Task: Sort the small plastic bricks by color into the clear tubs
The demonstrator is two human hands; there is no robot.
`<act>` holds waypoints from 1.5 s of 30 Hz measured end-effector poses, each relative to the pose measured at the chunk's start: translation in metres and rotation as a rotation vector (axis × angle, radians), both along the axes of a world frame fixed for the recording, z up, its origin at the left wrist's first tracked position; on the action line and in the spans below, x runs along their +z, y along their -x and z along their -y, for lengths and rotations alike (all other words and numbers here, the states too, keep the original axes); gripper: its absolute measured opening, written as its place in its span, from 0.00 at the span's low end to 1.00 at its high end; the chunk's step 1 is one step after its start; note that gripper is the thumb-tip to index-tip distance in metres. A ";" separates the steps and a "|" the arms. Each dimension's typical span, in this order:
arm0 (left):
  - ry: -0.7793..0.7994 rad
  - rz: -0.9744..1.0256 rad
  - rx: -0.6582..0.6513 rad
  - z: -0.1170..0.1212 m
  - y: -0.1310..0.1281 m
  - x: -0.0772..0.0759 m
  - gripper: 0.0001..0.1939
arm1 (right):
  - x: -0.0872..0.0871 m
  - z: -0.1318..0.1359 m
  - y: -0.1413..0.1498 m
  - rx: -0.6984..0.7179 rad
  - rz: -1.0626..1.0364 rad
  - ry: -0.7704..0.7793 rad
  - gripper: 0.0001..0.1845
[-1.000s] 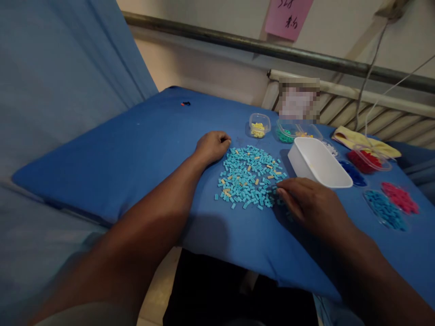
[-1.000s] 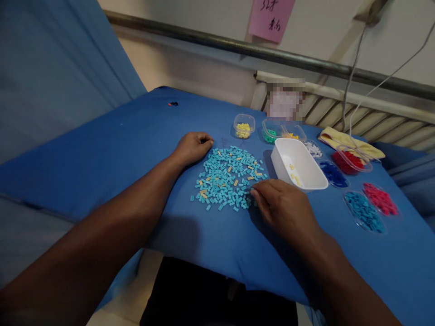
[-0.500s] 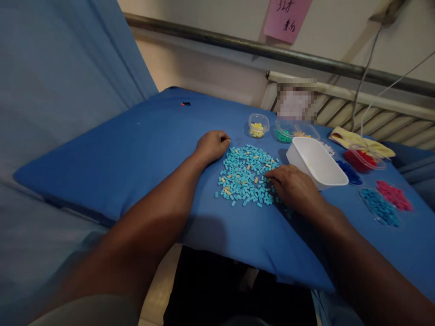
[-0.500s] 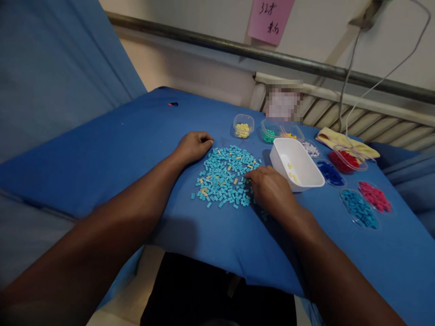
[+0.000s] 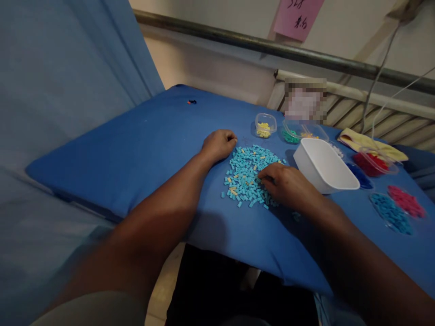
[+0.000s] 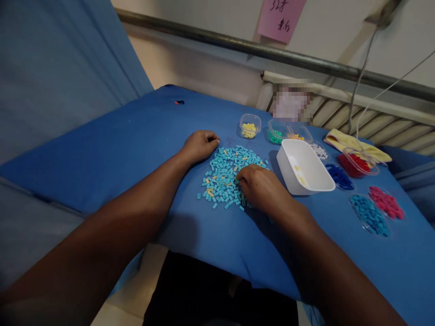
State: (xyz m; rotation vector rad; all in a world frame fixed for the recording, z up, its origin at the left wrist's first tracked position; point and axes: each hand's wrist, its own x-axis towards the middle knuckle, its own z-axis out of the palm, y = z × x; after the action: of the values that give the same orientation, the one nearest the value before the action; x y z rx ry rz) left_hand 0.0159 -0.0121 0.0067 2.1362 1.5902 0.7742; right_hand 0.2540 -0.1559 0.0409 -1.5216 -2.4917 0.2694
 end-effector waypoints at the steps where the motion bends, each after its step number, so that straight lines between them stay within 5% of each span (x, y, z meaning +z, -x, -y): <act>1: -0.002 0.001 0.003 0.000 0.000 0.000 0.12 | 0.001 0.000 -0.001 -0.021 0.011 0.016 0.13; 19: 0.005 0.007 0.008 0.000 -0.002 0.001 0.13 | 0.008 0.008 -0.002 -0.083 -0.039 -0.026 0.13; 27: 0.008 -0.003 0.013 0.000 -0.002 0.002 0.13 | 0.019 0.022 -0.033 -0.103 -0.385 -0.173 0.10; 32: 0.004 0.024 0.011 -0.002 -0.001 0.000 0.13 | 0.028 0.026 -0.055 -0.258 -0.464 -0.256 0.12; 39: 0.008 0.022 0.005 -0.001 0.002 0.002 0.13 | 0.029 0.020 -0.103 -0.479 -0.232 -0.501 0.16; 43: 0.023 0.000 0.021 -0.002 0.004 0.002 0.14 | 0.024 0.019 -0.086 -0.381 -0.171 -0.622 0.14; 45: 0.024 0.010 0.014 -0.004 0.004 0.001 0.14 | 0.019 0.019 -0.065 -0.269 -0.162 -0.545 0.16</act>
State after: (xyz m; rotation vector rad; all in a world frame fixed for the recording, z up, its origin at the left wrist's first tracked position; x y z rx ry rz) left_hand 0.0115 -0.0084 0.0074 2.1031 1.6027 0.7649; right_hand 0.3188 -0.1745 0.0598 -1.4932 -1.9786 -0.2958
